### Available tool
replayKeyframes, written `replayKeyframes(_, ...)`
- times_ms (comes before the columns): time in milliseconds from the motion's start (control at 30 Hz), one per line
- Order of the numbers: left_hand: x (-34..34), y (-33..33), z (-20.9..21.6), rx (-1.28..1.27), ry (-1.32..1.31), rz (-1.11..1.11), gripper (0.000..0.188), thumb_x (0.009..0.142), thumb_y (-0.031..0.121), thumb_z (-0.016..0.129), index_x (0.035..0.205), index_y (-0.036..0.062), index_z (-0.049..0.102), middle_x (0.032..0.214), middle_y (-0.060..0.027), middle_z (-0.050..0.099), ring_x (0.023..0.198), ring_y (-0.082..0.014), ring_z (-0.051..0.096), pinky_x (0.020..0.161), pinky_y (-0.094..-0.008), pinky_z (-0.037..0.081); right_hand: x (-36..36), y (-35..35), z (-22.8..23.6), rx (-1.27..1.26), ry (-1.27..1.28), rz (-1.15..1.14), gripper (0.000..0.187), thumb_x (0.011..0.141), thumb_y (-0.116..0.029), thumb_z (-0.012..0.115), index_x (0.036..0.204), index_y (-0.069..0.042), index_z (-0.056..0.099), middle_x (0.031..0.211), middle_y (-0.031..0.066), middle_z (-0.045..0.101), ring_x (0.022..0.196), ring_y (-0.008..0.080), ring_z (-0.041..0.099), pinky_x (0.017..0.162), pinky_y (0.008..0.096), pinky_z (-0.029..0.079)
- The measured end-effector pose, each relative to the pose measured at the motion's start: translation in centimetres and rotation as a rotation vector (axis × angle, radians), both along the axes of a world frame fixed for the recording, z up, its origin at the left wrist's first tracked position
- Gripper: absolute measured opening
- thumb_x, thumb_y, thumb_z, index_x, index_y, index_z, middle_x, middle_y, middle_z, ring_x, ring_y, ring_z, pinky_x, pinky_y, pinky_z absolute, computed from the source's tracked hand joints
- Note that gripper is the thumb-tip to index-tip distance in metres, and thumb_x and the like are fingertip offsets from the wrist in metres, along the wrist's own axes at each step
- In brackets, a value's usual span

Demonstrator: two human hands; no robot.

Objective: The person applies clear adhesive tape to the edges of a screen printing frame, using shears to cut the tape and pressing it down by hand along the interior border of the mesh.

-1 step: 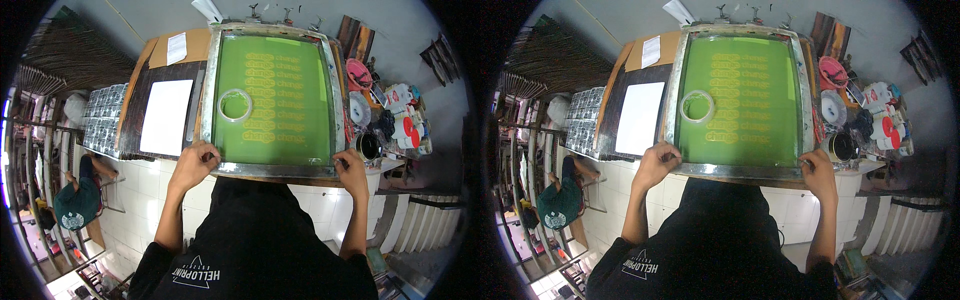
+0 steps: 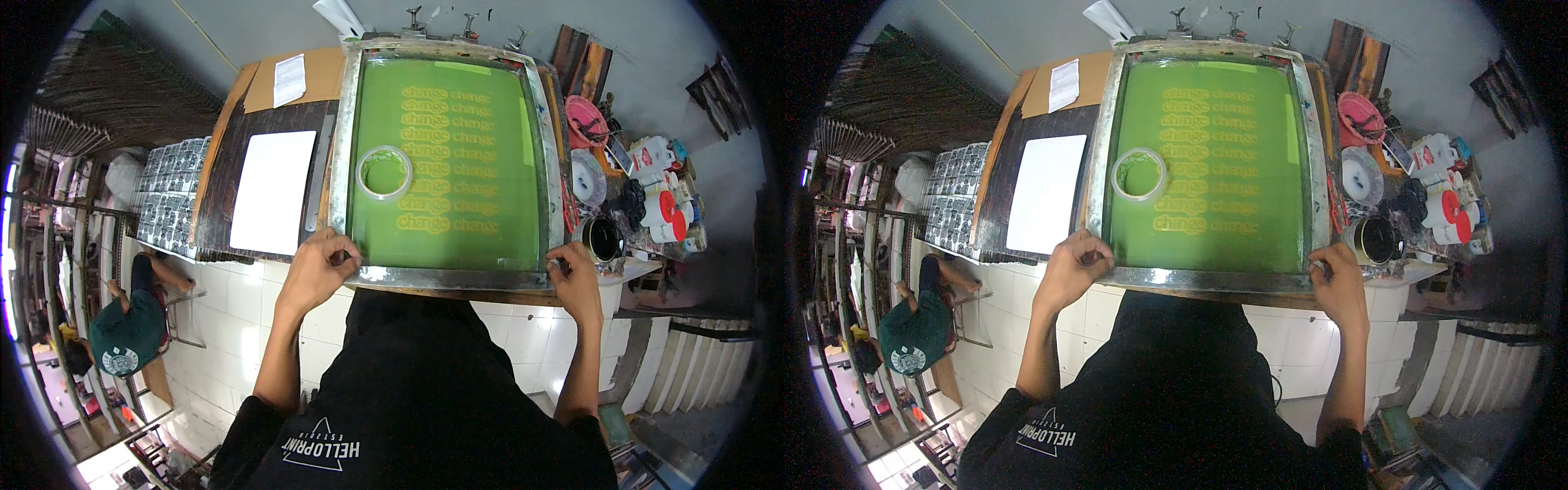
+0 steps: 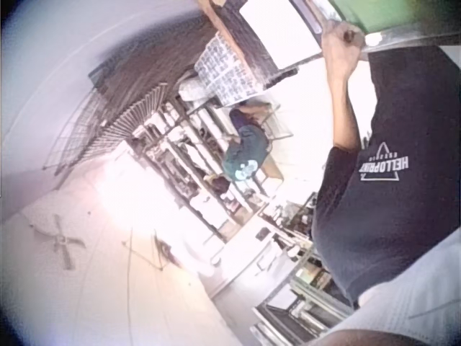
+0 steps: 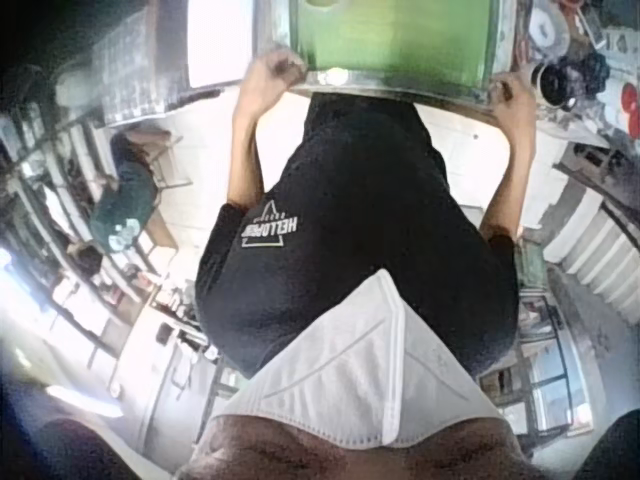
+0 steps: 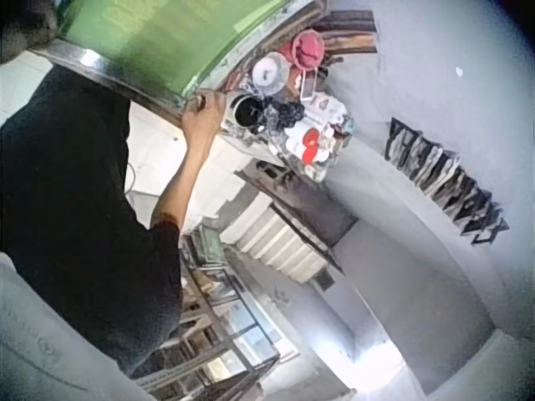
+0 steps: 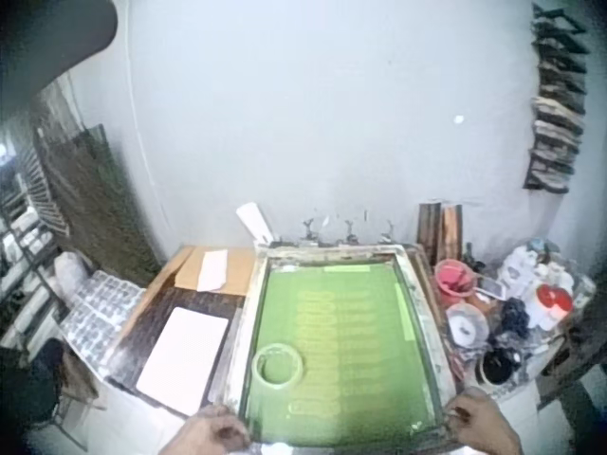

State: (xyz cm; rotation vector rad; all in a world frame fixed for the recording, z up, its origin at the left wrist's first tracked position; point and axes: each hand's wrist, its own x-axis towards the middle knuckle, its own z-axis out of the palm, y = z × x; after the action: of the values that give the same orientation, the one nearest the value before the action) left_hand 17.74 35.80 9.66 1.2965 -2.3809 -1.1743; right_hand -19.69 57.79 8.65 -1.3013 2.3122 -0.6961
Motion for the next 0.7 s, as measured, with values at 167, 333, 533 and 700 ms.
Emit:
replayKeyframes(167,0.4,0.2,0.0,-0.006,0.055,0.015,0.01,0.079,0.001,0.075,0.089,0.0011,0.071,0.09,-0.0105,0.061,0.088,-0.0256,0.06,0.077,-0.036,0.051,-0.5,0.5,0.2,-0.049,-0.043,0.026,0.02,0.083,-0.002,0.068,0.103,-0.002,0.068,0.099,0.0132,0.06,0.095,0.032,0.06,0.082,0.0394,0.049)
replayKeyframes(333,0.4,-0.3,-0.2,0.078,0.008,-0.027,0.01,0.079,0.0,0.075,0.088,0.0021,0.069,0.092,-0.0063,0.062,0.093,-0.0214,0.061,0.082,-0.0339,0.049,0.4,0.0,1.3,0.009,0.034,0.076,0.021,0.082,-0.002,0.068,0.103,-0.002,0.069,0.105,0.0145,0.058,0.106,0.034,0.057,0.093,0.0416,0.046)
replayKeyframes(533,0.0,-0.5,0.3,0.121,0.014,-0.039,0.012,0.078,-0.001,0.076,0.087,0.0025,0.069,0.091,-0.0063,0.062,0.093,-0.0216,0.059,0.084,-0.0334,0.047,-0.2,0.3,1.5,0.038,-0.015,0.088,0.016,0.081,0.0,0.069,0.097,-0.002,0.068,0.104,0.0138,0.057,0.11,0.0342,0.056,0.095,0.0422,0.045)
replayKeyframes(700,0.7,-0.3,-0.1,0.077,0.06,-0.079,0.01,0.081,-0.001,0.076,0.087,0.0011,0.069,0.092,-0.0072,0.064,0.094,-0.0231,0.057,0.079,-0.0341,0.048,-0.3,0.3,2.2,0.028,-0.05,0.073,0.013,0.083,0.001,0.07,0.096,0.0,0.067,0.105,0.0142,0.062,0.1,0.0345,0.061,0.088,0.0389,0.048)
